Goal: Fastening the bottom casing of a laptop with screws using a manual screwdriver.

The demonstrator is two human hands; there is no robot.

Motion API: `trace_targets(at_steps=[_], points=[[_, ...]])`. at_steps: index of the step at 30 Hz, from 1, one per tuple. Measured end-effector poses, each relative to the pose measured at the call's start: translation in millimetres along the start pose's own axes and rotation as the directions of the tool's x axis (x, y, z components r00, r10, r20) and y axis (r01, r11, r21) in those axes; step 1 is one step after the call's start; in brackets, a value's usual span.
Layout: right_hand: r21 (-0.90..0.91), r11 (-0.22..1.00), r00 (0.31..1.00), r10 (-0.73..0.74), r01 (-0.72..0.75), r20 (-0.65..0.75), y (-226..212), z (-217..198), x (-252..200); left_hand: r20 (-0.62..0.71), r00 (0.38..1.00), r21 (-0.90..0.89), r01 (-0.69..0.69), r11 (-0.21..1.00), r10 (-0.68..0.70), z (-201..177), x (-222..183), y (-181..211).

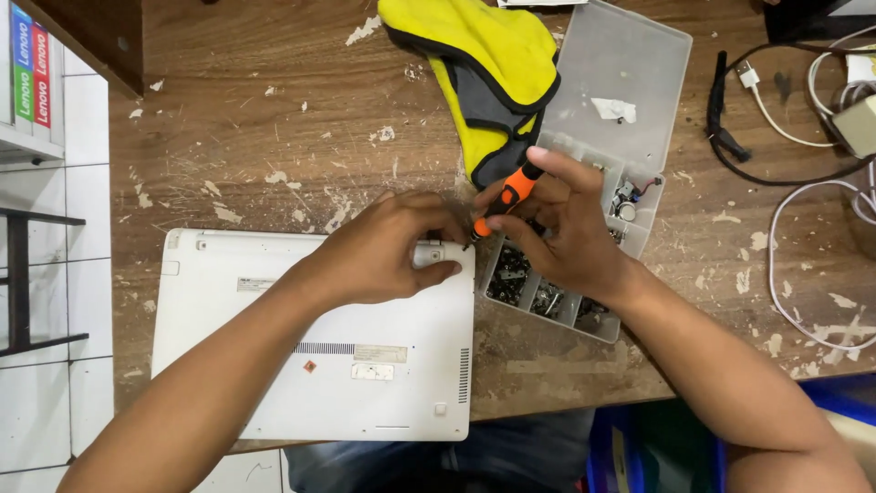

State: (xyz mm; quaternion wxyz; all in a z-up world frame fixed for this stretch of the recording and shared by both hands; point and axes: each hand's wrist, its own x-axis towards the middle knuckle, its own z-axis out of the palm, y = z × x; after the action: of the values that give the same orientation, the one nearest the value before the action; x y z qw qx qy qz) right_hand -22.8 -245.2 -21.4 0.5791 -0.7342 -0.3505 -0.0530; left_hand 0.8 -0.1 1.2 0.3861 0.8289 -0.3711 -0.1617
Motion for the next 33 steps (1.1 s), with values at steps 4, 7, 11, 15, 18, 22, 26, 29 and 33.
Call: trace_targets(at_steps=[4,7,11,15,18,22,26,29,33], points=[[0.054,0.997,0.998,-0.051,0.049,0.043,6.0,1.4,1.8,0.02,1.0,0.008,0.012,1.0,-0.012,-1.9,1.4,1.8],[0.08,0.986,0.989,-0.146,0.146,-0.01,12.3,4.8,4.0,0.03,0.997,-0.022,0.075,0.997,-0.074,-7.8,2.0,10.8],[0.057,0.983,0.984,-0.177,0.176,0.014,7.7,4.4,6.4,0.029,0.997,-0.025,0.073,0.997,-0.073,-6.9,2.6,9.5],[0.059,0.977,0.978,-0.206,0.205,0.024,5.7,3.3,8.5,0.02,0.997,-0.03,0.068,0.997,-0.068,-7.7,1.9,10.4],[0.11,0.977,0.982,-0.187,0.183,0.029,7.9,1.2,6.1,0.005,0.998,-0.017,0.056,0.998,-0.056,-4.4,1.8,8.7],[0.098,0.978,0.982,-0.187,0.185,0.012,11.2,1.7,4.3,-0.024,1.0,0.067,0.012,0.998,-0.01,4.0,1.4,6.6],[0.149,0.97,0.981,-0.185,0.19,-0.05,13.8,-2.2,0.7,-0.162,0.982,0.143,-0.076,0.987,0.1,16.7,2.1,8.6],[0.109,0.973,0.979,-0.197,0.201,-0.049,-2.0,-23.1,3.2,-0.225,0.959,0.13,-0.148,0.98,0.175,23.5,3.3,8.4],[0.127,0.983,0.982,-0.115,0.135,-0.151,-17.5,-48.0,-3.8,-0.299,0.898,0.11,-0.303,0.947,0.322,29.3,6.4,15.5]])
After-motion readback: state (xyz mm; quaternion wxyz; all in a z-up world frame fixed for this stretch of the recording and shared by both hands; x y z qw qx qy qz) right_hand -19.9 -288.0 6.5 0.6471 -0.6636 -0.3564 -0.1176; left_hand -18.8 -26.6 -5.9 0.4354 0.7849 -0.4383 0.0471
